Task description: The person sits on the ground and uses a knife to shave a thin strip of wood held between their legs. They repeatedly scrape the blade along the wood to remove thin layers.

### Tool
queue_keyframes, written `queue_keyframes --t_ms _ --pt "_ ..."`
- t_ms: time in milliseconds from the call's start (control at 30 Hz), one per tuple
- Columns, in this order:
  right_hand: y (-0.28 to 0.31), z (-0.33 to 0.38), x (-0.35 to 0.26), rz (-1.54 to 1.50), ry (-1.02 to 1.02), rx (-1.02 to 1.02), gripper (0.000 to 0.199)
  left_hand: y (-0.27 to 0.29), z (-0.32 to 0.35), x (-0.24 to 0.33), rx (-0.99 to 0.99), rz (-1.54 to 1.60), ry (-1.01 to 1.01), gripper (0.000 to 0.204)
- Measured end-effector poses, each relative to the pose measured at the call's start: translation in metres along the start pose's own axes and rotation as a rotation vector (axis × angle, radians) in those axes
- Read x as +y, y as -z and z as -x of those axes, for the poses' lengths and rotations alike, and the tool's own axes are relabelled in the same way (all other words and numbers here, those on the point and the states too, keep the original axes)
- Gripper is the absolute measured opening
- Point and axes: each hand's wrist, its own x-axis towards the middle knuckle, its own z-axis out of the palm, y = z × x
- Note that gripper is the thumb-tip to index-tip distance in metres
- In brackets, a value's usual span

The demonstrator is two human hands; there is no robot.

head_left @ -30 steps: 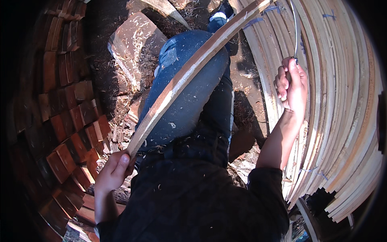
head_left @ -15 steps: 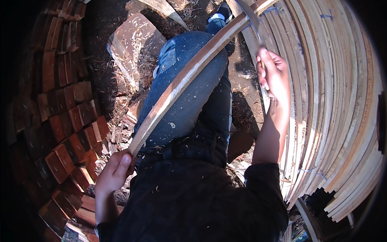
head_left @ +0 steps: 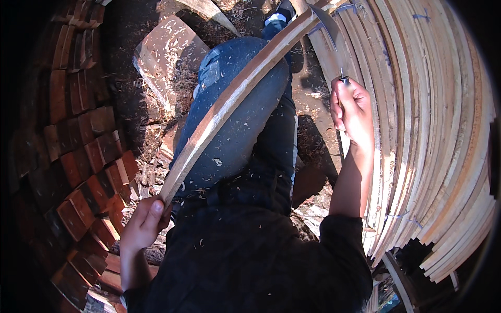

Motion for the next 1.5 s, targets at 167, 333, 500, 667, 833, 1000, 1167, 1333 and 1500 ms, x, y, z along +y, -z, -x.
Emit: queue_keyframes --t_ms 167,333,500,667,833,1000,1167,1333,1500 --pt "-0.009 -0.037 -0.014 -0.049 -0.05 0.083 0.033 0.002 0.001 0.006 0.04 -0.034 -0.027 0.057" --pt "0.004 -0.049 0.008 0.653 0.561 0.951 0.032 0.003 -0.003 0.004 0.004 -0.042 -0.034 0.056" --pt "0.047 -0.027 0.007 -0.027 0.19 0.571 0.034 0.004 0.001 0.003 0.007 -0.021 -0.008 0.057" --pt "0.01 -0.009 0.007 -0.039 -0.026 0.0 0.03 0.001 -0.002 0.001 -0.022 0.013 0.001 0.058" --pt "0.005 -0.043 -0.007 -0.13 -0.059 -0.01 0.032 -0.002 -0.001 0.004 0.02 -0.044 -0.036 0.057" --pt "0.066 -0.059 -0.014 -0.216 0.277 0.901 0.029 0.004 0.001 0.003 -0.028 -0.047 -0.04 0.056" --pt "0.042 -0.025 -0.01 -0.028 0.093 0.307 0.032 0.007 0.002 -0.009 -0.026 0.011 0.003 0.058" --pt "0.017 -0.042 0.002 -0.044 -0.079 0.02 0.03 0.001 0.001 -0.003 -0.012 -0.011 0.008 0.059" --pt "0.067 -0.067 -0.007 -0.347 0.182 0.362 0.028 0.002 0.001 -0.004 0.009 -0.08 -0.049 0.058"
